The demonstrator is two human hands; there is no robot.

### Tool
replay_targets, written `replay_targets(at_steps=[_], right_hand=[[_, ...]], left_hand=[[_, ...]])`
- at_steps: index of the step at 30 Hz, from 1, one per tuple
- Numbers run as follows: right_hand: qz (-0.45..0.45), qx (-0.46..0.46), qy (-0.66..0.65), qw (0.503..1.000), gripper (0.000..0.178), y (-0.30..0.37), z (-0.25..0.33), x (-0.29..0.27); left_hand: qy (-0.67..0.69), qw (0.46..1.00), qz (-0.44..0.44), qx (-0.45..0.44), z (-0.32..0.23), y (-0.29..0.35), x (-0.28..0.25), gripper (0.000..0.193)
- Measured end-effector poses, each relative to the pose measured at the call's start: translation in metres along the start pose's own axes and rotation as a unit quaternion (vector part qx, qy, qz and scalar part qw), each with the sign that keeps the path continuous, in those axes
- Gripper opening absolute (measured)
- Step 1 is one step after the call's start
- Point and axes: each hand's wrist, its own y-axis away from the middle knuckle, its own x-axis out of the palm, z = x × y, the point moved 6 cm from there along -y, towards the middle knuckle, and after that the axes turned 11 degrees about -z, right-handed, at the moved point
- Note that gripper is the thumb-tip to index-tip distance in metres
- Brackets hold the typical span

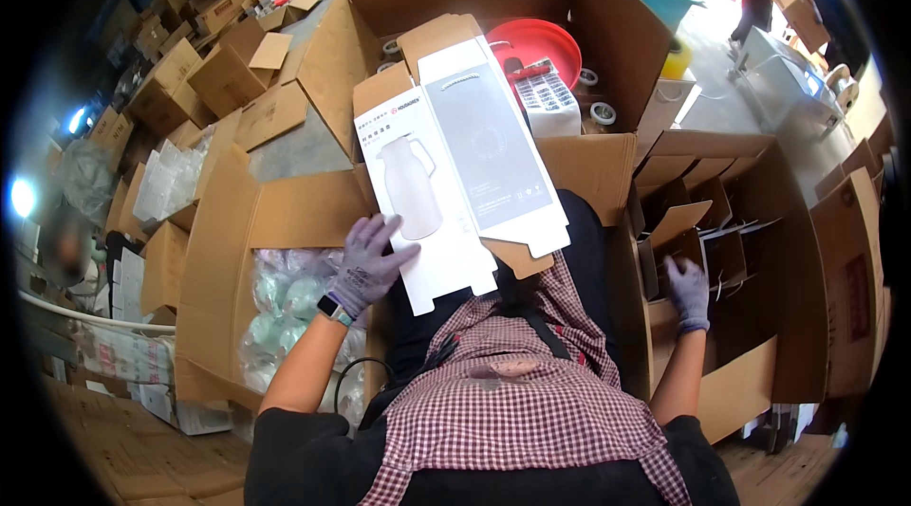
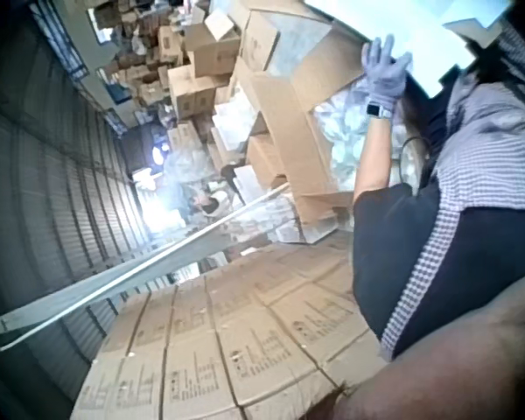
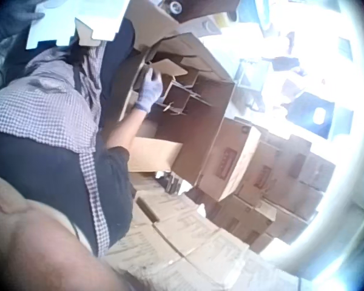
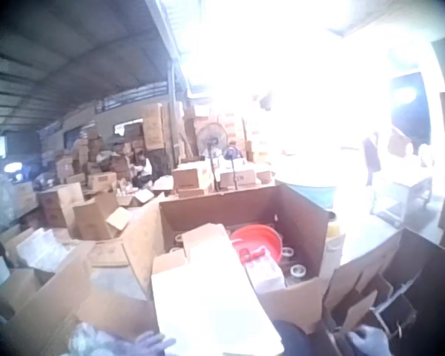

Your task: The person assembles flat cardboard boxes by folding and interlocking the flaps. They then place the assembled boxes into a larger cardboard container.

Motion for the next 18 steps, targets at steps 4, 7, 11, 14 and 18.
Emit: replay_targets(at_steps=[4,7,11,14,18], right_hand=[[-0.039,-0.241,-0.277,0.929,0.04,0.028,0.159,-0.048],[-0.031,-0.353,-0.244,0.903,0.057,0.039,0.205,-0.052],[0.156,-0.43,-0.5,0.735,0.066,0.071,0.244,-0.096],[0.269,-0.48,-0.643,0.533,0.09,0.112,0.267,-0.155],[0.238,-0.592,-0.681,0.359,0.102,0.164,0.281,-0.235]], left_hand=[[0.069,0.994,0.015,0.081,-0.005,-0.025,-0.02,0.031],[0.153,0.986,-0.057,0.026,-0.012,-0.065,-0.082,0.02],[0.262,0.921,-0.286,-0.045,-0.028,-0.113,-0.188,0.01],[0.208,0.834,-0.51,0.012,-0.055,-0.127,-0.263,0.04],[-0.032,0.787,-0.613,-0.06,-0.098,-0.116,-0.328,0.065]])
